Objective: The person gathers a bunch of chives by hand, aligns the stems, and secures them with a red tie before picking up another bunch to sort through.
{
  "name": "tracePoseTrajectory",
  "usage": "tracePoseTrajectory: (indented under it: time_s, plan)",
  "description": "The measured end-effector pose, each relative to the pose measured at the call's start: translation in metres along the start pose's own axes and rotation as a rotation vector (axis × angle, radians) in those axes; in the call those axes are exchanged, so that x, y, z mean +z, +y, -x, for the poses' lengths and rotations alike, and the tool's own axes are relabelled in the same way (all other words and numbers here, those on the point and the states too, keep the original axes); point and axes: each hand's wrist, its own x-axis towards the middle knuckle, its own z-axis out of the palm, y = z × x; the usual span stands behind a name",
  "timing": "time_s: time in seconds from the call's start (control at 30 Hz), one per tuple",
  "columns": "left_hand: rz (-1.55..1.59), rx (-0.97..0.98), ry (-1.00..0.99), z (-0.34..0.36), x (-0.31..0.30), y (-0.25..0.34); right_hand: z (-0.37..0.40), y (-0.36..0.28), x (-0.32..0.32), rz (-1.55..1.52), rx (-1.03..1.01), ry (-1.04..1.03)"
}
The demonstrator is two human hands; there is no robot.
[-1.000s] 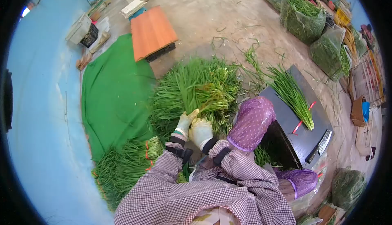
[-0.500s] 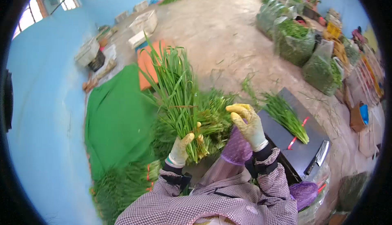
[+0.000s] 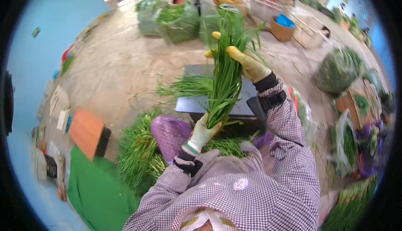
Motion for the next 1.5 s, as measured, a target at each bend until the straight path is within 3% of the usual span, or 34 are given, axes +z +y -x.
tracePoseTrajectory:
  time_s: [0.03, 0.17, 0.2, 0.27, 0.3, 0.33, 0.4, 0.43, 0.47, 0.5, 0.53, 0.6, 0.63, 0.73, 0.83, 0.9, 0.97, 1.03, 1.07, 1.13, 1.2, 1.23, 1.27, 1.33, 1.5]
  plan:
    - [-0.097, -0.041, -0.057, -0.005, 0.002, -0.029, 0.012, -0.005, 0.003, 0.063, 0.041, 0.061]
    - [-0.933, 0.108, -0.395, -0.01, 0.006, -0.04, 0.06, 0.006, 0.029, 0.137, 0.137, 0.23]
    - [-0.987, 0.198, -0.424, -0.009, -0.004, -0.039, 0.074, 0.024, 0.03, 0.05, 0.112, 0.257]
    - [-0.857, -0.034, -0.669, -0.017, -0.036, -0.011, 0.093, 0.092, 0.003, 0.06, 0.223, 0.218]
    - [-0.893, -0.214, -0.633, -0.014, -0.051, -0.001, 0.109, 0.116, -0.006, 0.328, 0.401, 0.292]
    - [-0.859, -0.333, -0.595, -0.024, -0.061, 0.011, 0.115, 0.117, 0.002, 0.388, 0.333, 0.254]
    - [-0.711, -0.531, -0.517, -0.038, -0.075, 0.032, 0.128, 0.107, 0.017, -0.089, 0.17, 0.285]
    - [-0.642, -0.442, -0.431, -0.041, -0.076, 0.028, 0.135, 0.125, 0.012, 0.066, 0.263, 0.331]
    - [-0.814, -0.142, -0.219, -0.04, -0.078, 0.003, 0.134, 0.149, -0.006, 0.236, 0.342, 0.364]
    - [-0.866, -0.003, -0.188, -0.041, -0.067, 0.007, 0.134, 0.163, -0.015, 0.404, 0.416, 0.398]
    - [-0.914, 0.146, -0.152, -0.048, -0.054, 0.014, 0.137, 0.163, -0.008, 0.432, 0.333, 0.335]
    - [-0.762, 0.212, -0.168, -0.057, -0.034, 0.018, 0.131, 0.136, 0.013, 0.188, 0.352, 0.298]
    - [-0.686, 0.215, -0.195, -0.048, -0.028, 0.016, 0.132, 0.136, 0.005, 0.115, 0.309, 0.147]
    - [-0.425, 0.048, -0.423, -0.05, -0.018, -0.011, 0.116, 0.117, 0.034, 0.432, -0.071, 0.249]
    - [-0.237, -0.211, -0.649, -0.055, -0.014, -0.024, 0.104, 0.13, 0.012, 1.014, -0.345, 0.192]
    - [0.094, -0.31, -0.431, -0.048, -0.008, -0.039, 0.082, 0.108, 0.027, 1.241, -0.481, 0.118]
    - [0.379, -0.35, -0.217, -0.047, 0.006, -0.031, 0.062, 0.106, 0.03, 0.872, -0.258, 0.05]
    - [-0.057, -0.033, -0.213, -0.049, 0.008, 0.005, 0.059, 0.093, 0.032, 0.404, -0.007, 0.048]
    - [-0.273, 0.113, -0.162, -0.05, 0.009, 0.023, 0.057, 0.113, 0.014, 0.303, -0.097, 0.005]
    - [0.177, -0.158, -0.043, -0.054, 0.008, 0.057, 0.061, 0.158, 0.0, 0.253, -0.146, 0.041]
    - [0.055, 0.018, -0.078, -0.065, -0.024, 0.049, 0.093, 0.216, -0.007, -0.237, 0.323, -0.017]
    - [0.159, -0.013, 0.04, -0.066, -0.033, 0.049, 0.1, 0.234, -0.003, -0.37, 0.357, -0.157]
    - [0.264, -0.045, 0.158, -0.067, -0.042, 0.048, 0.113, 0.246, -0.001, -0.249, 0.478, -0.033]
    - [0.339, -0.056, 0.357, -0.067, -0.072, 0.033, 0.133, 0.256, 0.001, -0.435, 0.431, -0.16]
    - [0.577, 0.02, 0.579, -0.063, -0.138, -0.014, 0.161, 0.238, 0.018, -0.625, 0.331, -0.101]
